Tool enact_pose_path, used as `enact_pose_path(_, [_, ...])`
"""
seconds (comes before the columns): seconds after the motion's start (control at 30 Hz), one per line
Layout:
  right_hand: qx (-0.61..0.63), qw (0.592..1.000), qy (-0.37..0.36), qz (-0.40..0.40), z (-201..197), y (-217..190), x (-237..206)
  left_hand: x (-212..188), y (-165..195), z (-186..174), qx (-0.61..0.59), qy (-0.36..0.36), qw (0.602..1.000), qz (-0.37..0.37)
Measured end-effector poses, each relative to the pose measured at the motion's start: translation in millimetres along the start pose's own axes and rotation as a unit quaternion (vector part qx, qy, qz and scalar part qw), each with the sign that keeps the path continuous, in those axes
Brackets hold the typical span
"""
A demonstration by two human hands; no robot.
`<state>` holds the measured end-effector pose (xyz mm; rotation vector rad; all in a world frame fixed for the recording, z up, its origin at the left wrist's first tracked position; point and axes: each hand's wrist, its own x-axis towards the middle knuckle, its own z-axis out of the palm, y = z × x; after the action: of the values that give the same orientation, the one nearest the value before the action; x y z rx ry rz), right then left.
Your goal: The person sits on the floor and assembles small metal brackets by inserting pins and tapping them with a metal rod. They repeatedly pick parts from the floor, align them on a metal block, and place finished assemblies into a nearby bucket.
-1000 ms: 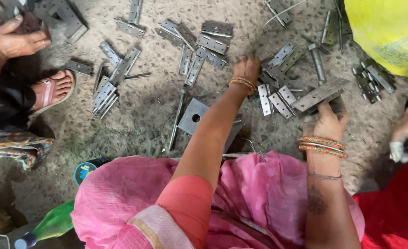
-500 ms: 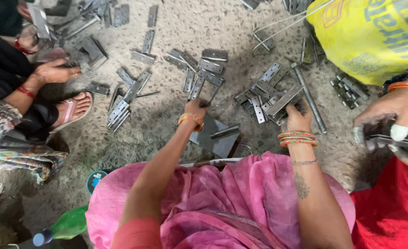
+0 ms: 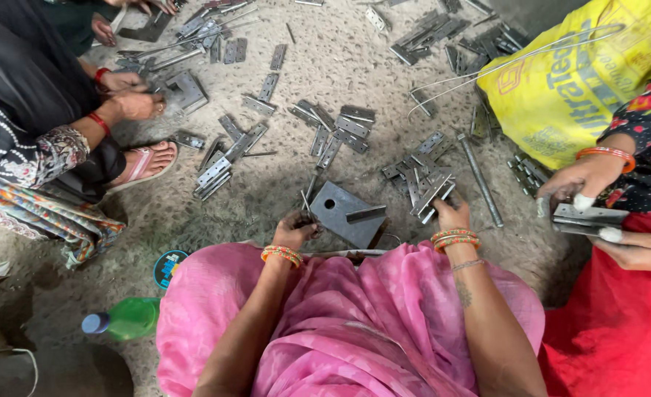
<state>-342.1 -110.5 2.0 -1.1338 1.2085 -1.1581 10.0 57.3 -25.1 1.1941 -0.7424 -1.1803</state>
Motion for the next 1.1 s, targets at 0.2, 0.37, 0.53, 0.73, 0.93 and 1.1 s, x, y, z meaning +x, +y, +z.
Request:
enact_pose_path(0.2, [0.099, 0.994, -0.025, -0.028, 0, -20, -16, -5, 10, 8, -0.001, 0.029, 0.999, -0.040])
enact_pose_path(0.37, [0.110, 0.993, 0.027, 0.036, 13, -35, -47, -8, 8, 24, 0.007, 0.073, 0.997, -0.008])
enact_pose_path(0.53, [0.343, 0.933, -0.022, 0.104, 13, -30, -68, -10, 10, 28, 0.042, 0.057, 0.997, -0.015])
enact_pose_path(0.73, [0.375, 0.917, 0.003, 0.137, -1, -32, -59, -18, 23, 33, 0.090, 0.062, 0.994, -0.015])
enact_pose_path(0.93, [0.362, 0.921, -0.011, 0.142, 0, -39, -63, -20, 21, 32, 0.072, 0.048, 0.996, -0.024])
enact_pose_path(1.1, [0.342, 0.929, 0.005, 0.142, 4, -35, -62, -31, 9, 56, 0.039, -0.043, 0.988, 0.143])
